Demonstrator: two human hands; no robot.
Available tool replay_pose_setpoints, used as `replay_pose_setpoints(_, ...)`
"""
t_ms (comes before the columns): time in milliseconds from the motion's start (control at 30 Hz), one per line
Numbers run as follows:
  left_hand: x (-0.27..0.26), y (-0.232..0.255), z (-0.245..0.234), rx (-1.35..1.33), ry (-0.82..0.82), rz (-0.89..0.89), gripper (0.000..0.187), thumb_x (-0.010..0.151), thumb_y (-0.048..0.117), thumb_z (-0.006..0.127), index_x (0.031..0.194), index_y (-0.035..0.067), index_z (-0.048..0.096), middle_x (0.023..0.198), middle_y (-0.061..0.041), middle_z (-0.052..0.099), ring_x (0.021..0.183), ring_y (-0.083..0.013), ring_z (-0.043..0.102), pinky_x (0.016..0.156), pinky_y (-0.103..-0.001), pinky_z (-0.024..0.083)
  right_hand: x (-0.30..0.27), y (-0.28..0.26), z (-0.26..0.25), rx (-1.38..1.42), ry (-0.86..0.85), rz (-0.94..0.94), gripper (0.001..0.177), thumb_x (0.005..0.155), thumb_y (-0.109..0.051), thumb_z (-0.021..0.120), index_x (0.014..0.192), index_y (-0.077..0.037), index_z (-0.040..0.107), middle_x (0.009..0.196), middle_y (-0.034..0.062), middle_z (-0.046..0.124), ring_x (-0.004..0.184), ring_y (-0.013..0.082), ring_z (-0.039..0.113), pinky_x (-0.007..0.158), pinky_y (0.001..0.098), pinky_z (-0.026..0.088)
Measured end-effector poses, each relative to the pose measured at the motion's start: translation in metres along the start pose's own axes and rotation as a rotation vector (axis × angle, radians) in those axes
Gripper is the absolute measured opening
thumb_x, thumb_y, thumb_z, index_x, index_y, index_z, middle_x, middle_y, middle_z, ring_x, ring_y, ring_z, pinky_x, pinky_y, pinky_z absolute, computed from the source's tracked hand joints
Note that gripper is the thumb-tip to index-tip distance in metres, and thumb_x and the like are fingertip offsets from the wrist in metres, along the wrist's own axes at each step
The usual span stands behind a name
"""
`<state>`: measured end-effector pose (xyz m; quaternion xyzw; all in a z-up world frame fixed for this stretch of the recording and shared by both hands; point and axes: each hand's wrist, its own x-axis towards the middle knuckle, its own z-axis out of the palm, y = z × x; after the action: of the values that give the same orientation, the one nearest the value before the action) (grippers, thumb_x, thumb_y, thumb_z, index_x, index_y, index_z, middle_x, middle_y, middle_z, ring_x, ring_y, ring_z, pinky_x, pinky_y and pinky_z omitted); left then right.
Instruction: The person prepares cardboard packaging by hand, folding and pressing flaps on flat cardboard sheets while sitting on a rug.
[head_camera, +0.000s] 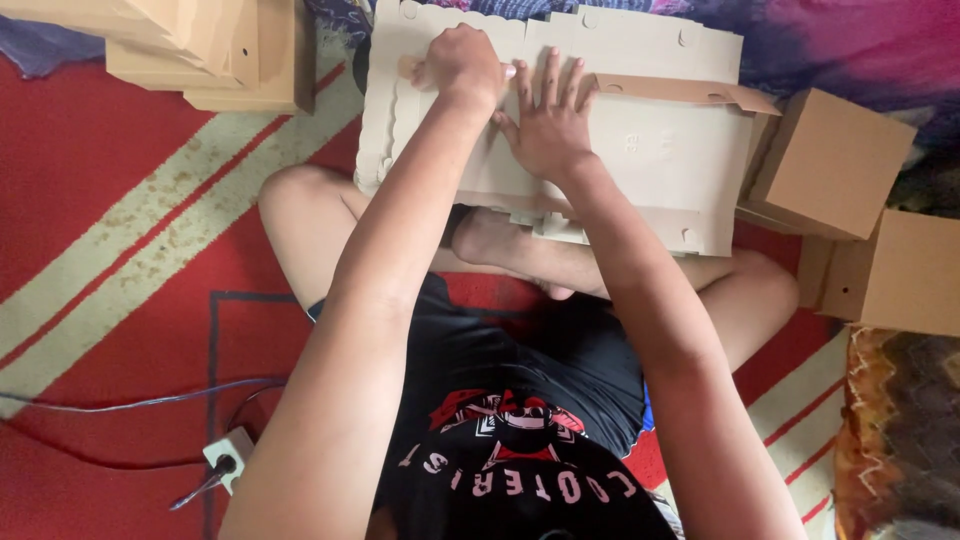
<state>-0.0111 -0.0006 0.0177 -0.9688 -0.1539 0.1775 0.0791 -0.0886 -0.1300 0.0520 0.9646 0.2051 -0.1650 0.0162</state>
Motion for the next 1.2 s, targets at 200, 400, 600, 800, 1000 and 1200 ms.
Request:
replay_pose_setpoints(200,-0.028,-0.007,-0.02,0.162,-0.07,0.157,0.032,0.099,0.019,0.06,0.108,-0.009,0.075,0.096,-0.035,0.075,0.076,-0.0485,0.076,0.056,-0.05,0.065,-0.004,0.0,0.008,0.006,0.02,-0.022,0.082,0.109,-0.06,0.019,0.165,-0.002,0.003,0.164,0.0368,-0.003,0.147,0.0634,-0.001,0.121,0.0698,0.012)
replay_pose_setpoints(400,0.025,0.012,0.03,-0.077,-0.001,0.022,0.033,0.097,0.018,0.05,0.095,0.002,0.078,0.082,-0.027,0.076,0.074,-0.0449,0.076,0.055,-0.044,0.063,-0.01,-0.008,0.01,-0.046,0.004,0.022,0.078,0.11,-0.06,0.019,0.165,-0.006,0.005,0.163,0.0394,0.004,0.148,0.0618,0.008,0.122,0.0648,0.017)
replay_pose_setpoints(600,0.02,0.013,0.034,-0.082,0.064,0.077,0.06,0.1,0.061,0.057,0.097,0.005,0.079,0.085,-0.016,0.077,0.075,-0.0393,0.077,0.055,-0.047,0.063,-0.017,-0.004,0.011,-0.065,-0.027,-0.003,0.074,0.111,-0.055,0.021,0.165,-0.006,0.008,0.162,0.0398,0.007,0.147,0.0617,0.012,0.12,0.0634,0.022)
replay_pose_setpoints(800,0.005,0.01,0.018,0.016,0.034,0.037,0.091,0.097,0.08,0.05,0.107,-0.007,0.075,0.094,-0.045,0.069,0.074,-0.058,0.073,0.054,-0.054,0.063,-0.012,0.012,0.056,-0.147,0.21,-0.073,0.072,0.114,-0.051,0.029,0.165,-0.003,0.017,0.16,0.0416,0.014,0.145,0.0631,0.02,0.117,0.0671,0.029)
replay_pose_setpoints(1000,0.002,0.012,0.02,0.145,0.059,0.016,0.103,0.099,0.083,0.038,0.107,-0.014,0.074,0.1,-0.053,0.064,0.063,-0.0475,0.075,0.051,-0.043,0.061,-0.02,0.012,0.044,-0.202,0.1,-0.122,0.071,0.113,-0.049,0.024,0.166,-0.005,0.008,0.159,0.0446,0.003,0.147,0.0634,0.011,0.121,0.066,0.024)
replay_pose_setpoints(1200,0.003,0.011,0.026,0.021,0.064,0.024,0.099,0.096,0.085,0.043,0.11,-0.008,0.073,0.104,-0.053,0.062,0.078,-0.0594,0.073,0.052,-0.05,0.061,-0.022,0.007,0.037,-0.125,0.028,-0.083,0.072,0.112,-0.049,0.021,0.166,-0.005,0.004,0.161,0.0421,-0.003,0.149,0.0612,0.004,0.124,0.0641,0.016)
